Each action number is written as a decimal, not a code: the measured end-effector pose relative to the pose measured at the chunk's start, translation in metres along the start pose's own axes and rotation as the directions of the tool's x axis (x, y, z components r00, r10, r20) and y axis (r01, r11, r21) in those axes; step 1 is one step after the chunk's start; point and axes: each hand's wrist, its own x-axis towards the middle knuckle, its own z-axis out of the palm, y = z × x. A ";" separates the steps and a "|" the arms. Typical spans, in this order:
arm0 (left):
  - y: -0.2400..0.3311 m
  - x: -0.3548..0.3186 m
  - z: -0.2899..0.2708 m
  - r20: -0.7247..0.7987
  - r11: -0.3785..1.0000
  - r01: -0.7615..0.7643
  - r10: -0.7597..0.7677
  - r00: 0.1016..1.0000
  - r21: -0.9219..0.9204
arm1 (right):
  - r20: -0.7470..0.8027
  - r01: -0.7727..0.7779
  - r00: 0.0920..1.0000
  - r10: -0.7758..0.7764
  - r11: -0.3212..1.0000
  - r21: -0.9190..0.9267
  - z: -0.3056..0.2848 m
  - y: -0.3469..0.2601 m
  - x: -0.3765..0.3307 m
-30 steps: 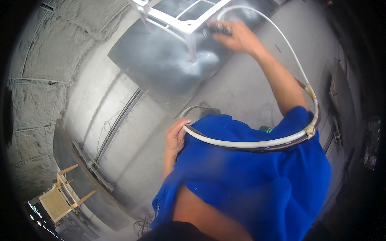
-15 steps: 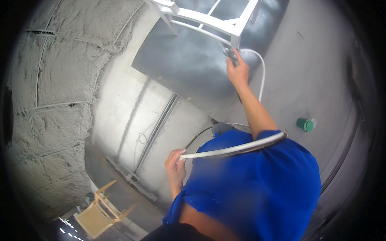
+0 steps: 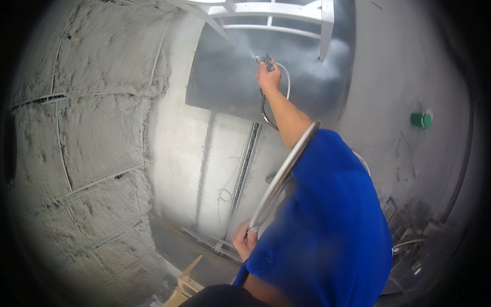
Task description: The person uses a spray gun to apply white paint to wooden chair frames. They rotate and reposition each chair to coat all sides, then place the painted chair on a metal table and repeat the process with another chair.
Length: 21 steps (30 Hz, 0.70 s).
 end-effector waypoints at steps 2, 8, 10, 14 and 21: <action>-0.011 0.011 -0.025 0.051 0.999 0.035 -0.035 0.998 0.000 | -0.122 -0.001 0.992 -0.005 0.999 -0.045 0.008 0.035 0.005; -0.042 0.073 -0.112 0.189 0.992 0.040 -0.062 0.980 0.117 | -0.363 -0.105 0.921 0.137 0.989 0.108 0.031 0.055 -0.024; -0.049 0.083 -0.139 0.259 0.992 0.014 -0.047 0.965 0.128 | -0.298 -0.132 0.931 0.208 0.958 0.256 0.035 0.039 -0.051; -0.060 0.101 -0.176 0.281 0.993 -0.058 0.027 0.959 0.104 | -0.306 0.093 0.952 0.026 0.925 0.368 0.062 -0.009 -0.102; -0.082 0.124 -0.214 0.312 0.992 -0.126 0.114 0.943 0.017 | -0.270 0.483 0.865 -0.423 0.849 0.216 0.108 -0.118 -0.137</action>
